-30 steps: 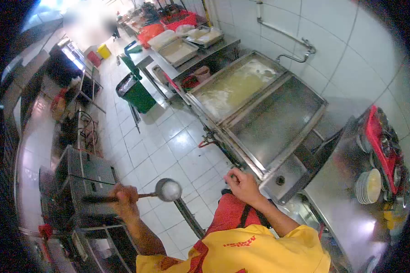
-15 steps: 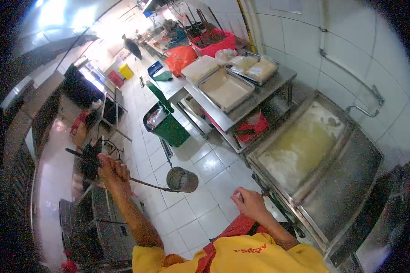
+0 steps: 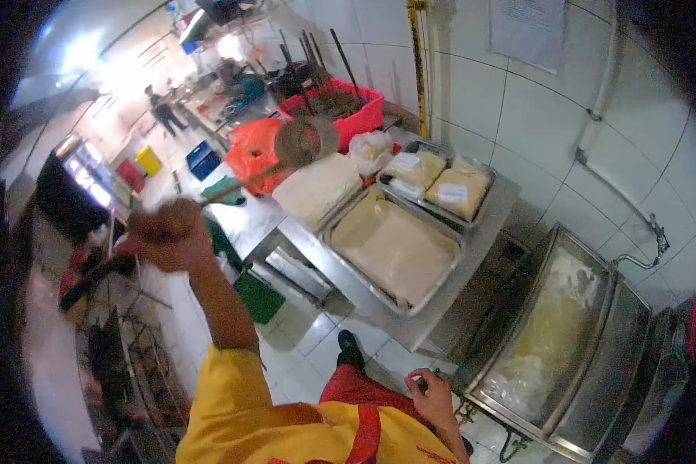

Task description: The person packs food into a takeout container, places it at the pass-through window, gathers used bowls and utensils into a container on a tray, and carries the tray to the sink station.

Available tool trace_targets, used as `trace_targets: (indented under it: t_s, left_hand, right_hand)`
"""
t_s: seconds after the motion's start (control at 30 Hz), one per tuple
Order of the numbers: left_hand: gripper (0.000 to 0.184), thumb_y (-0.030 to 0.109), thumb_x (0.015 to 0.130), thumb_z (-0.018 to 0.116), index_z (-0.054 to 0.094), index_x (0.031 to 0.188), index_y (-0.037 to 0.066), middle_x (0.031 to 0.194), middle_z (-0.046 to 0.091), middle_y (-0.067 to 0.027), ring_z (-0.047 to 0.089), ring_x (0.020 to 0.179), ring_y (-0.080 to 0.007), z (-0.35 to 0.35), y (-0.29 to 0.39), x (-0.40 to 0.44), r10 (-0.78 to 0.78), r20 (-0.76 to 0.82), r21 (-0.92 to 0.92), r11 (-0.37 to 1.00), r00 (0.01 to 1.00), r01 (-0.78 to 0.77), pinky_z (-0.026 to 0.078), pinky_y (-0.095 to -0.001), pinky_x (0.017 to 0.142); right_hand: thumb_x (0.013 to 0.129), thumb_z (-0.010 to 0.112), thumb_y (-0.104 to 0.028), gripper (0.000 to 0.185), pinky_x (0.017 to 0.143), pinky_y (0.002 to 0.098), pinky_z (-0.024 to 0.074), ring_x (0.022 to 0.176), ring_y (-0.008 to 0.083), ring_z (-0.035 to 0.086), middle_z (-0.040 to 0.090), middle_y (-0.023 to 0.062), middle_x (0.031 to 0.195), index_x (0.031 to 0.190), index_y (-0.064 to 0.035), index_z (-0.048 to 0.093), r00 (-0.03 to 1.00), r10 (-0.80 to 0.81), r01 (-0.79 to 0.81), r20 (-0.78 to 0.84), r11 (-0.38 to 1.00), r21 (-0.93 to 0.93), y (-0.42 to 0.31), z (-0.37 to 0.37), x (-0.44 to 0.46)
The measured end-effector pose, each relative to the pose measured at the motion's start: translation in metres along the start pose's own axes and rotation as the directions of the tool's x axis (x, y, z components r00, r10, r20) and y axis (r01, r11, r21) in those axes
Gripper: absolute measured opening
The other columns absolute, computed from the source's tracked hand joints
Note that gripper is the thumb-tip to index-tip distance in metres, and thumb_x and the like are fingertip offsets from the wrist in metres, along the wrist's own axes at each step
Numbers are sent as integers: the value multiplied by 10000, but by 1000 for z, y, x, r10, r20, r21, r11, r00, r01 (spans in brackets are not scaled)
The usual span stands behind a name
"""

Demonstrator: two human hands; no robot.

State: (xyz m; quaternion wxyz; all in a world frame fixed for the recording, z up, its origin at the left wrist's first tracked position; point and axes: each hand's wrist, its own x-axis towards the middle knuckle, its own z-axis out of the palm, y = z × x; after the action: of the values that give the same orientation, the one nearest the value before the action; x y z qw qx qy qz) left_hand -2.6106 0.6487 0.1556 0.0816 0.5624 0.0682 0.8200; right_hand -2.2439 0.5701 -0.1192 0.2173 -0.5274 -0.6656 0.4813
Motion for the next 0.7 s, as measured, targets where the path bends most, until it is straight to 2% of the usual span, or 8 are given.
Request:
trace_targets:
  t_s: [0.03,0.1,0.2,0.3,0.37,0.43,0.57,0.7]
  left_hand:
    - [606,652,853,422,292,621,108,499,224,39,193,423,-78,-31,-40,19,-6,40,230,973,999,-4,128,-275,424]
    - [592,673,869,368,286,627,139,485,203,30,187,442,-109,-97,-131,49,11,173,253,966,985,-55,159,-298,443]
    - [602,683,864,369,313,638,128,502,219,29,193,452,-105,-172,-251,68,1,149,298,954,989,-46,155,-294,446]
    - [579,662,871,410,342,622,144,489,260,32,238,449,-96,-222,-337,75,-155,-50,236,958,987,162,196,-279,431]
    - [530,580,912,443,384,620,142,520,314,52,299,434,-67,-287,-375,83,-308,-367,94,926,878,365,188,-243,409]
    - [508,564,924,438,383,620,160,508,330,44,301,406,-67,-343,-404,111,-297,-432,264,861,852,435,191,-248,382]
    - [491,498,948,442,349,614,150,475,267,36,254,366,-98,-341,-413,176,-666,-171,-66,743,727,666,185,-265,364]
    - [453,419,961,466,348,617,148,463,237,37,231,354,-103,-312,-469,164,-734,-50,-27,679,678,733,188,-271,356]
  right_hand:
    - [862,620,-260,233,597,350,470,619,258,615,647,136,715,985,-63,625,1000,9,-9,-24,1000,0,-11,15,19]
    - [875,607,-246,223,612,333,474,659,241,631,660,127,748,970,-44,617,989,71,-58,-130,993,98,-41,45,69]
    - [879,602,-219,198,634,326,484,704,230,651,670,127,789,964,-41,616,955,101,-64,-279,988,140,-93,90,120]
    - [867,620,-215,194,646,339,487,717,247,654,667,141,813,972,-52,615,927,134,-91,-351,986,137,-129,112,158]
    - [856,637,-210,201,623,339,489,695,257,650,666,145,814,988,-59,612,906,180,-168,-383,984,64,-130,136,168]
    - [850,647,-203,207,619,350,492,681,271,647,660,146,797,998,-64,611,875,188,-187,-445,981,47,-138,148,181]
    - [836,660,-188,194,608,370,486,663,287,636,641,126,734,960,-49,606,825,233,-257,-516,966,25,-171,153,183]
    - [843,651,-212,205,583,376,477,636,304,619,637,126,719,963,-51,611,755,232,-286,-613,958,10,-180,169,187]
